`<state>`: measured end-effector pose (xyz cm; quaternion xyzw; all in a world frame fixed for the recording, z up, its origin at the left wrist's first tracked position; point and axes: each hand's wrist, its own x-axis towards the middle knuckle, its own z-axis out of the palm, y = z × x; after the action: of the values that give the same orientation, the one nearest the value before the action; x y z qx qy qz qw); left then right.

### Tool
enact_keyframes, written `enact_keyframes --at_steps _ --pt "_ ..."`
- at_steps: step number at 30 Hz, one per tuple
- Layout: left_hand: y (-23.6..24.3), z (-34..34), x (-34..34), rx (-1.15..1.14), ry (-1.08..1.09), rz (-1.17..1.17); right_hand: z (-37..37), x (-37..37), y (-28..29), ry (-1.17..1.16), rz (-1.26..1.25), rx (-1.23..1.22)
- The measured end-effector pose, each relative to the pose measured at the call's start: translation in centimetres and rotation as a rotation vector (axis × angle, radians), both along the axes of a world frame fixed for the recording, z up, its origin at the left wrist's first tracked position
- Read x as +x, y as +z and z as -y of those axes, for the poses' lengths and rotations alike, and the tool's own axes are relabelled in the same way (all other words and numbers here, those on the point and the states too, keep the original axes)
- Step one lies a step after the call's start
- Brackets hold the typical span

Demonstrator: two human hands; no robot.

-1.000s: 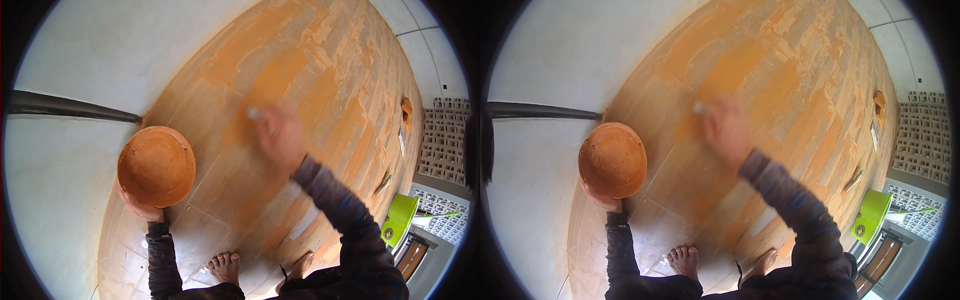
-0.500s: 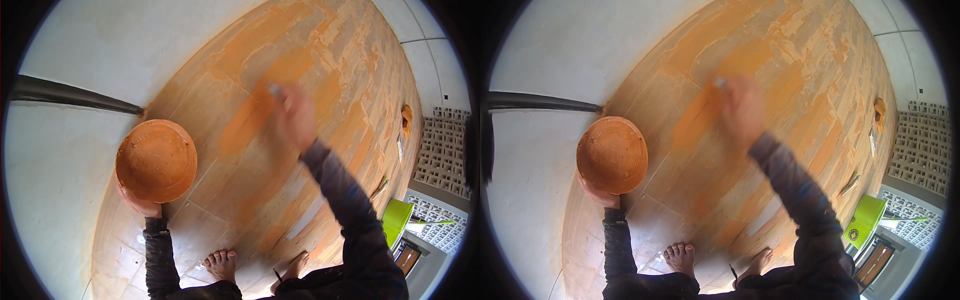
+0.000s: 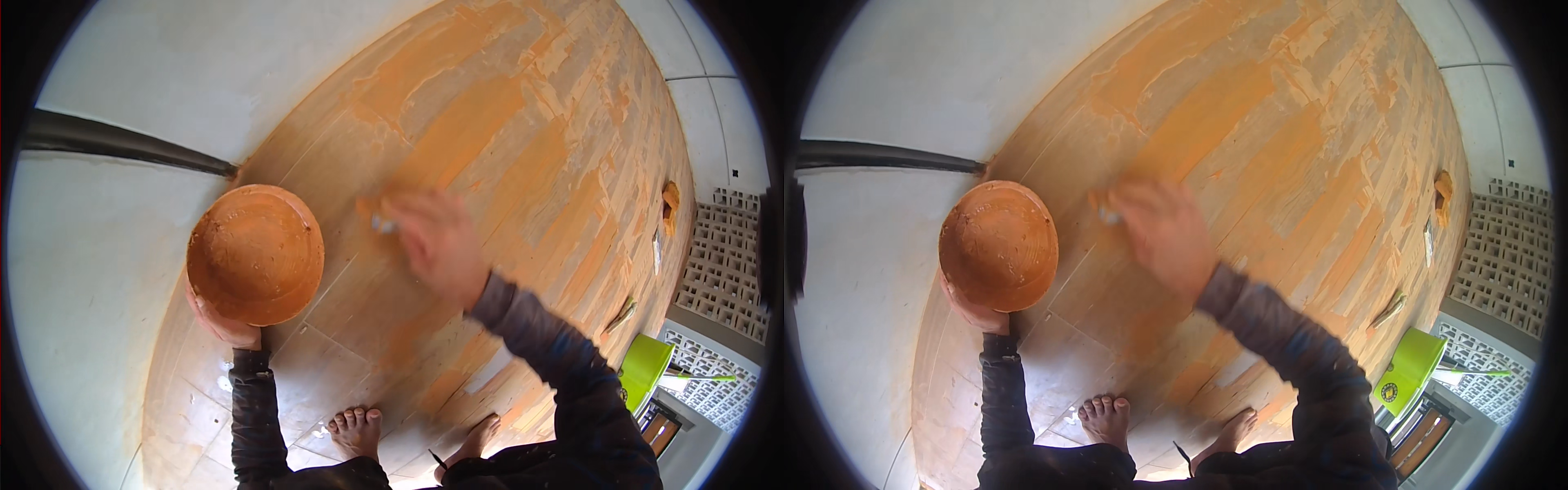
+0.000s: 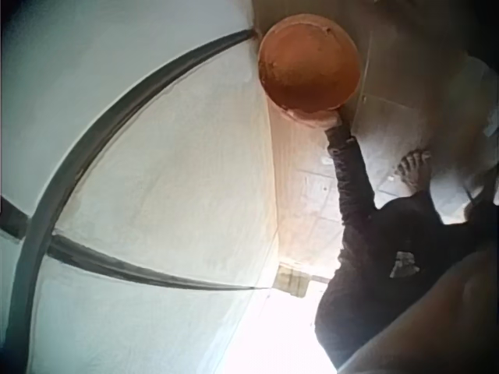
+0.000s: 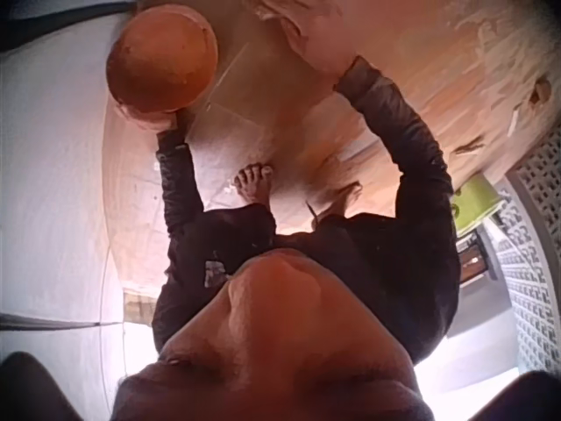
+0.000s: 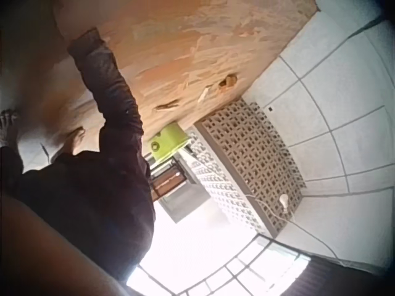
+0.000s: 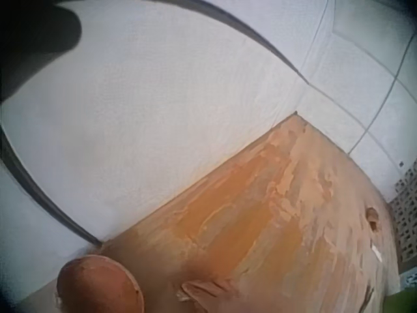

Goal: The person applies a wood putty or filler to the gaps in a plank floor using a small scraper, repeatedly picking up more putty from a container and smoothing it over the joints.

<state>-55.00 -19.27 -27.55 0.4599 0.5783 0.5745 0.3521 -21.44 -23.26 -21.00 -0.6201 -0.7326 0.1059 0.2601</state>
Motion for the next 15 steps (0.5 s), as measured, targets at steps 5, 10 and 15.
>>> enact_keyframes --at_steps 5,10,15 --pt "-1.2 -0.1 0.7 -0.013 -0.006 -0.005 -10.4 7.2 -3.1 0.118 0.196 0.13" --pt "-0.5 -0.2 -0.5 -0.002 -0.03 -0.1 0.4 9.0 -1.8 0.195 0.325 -0.083" --pt "-0.9 0.3 -0.5 -0.001 -0.016 0.006 -3.4 9.0 0.6 0.147 0.189 -0.101"
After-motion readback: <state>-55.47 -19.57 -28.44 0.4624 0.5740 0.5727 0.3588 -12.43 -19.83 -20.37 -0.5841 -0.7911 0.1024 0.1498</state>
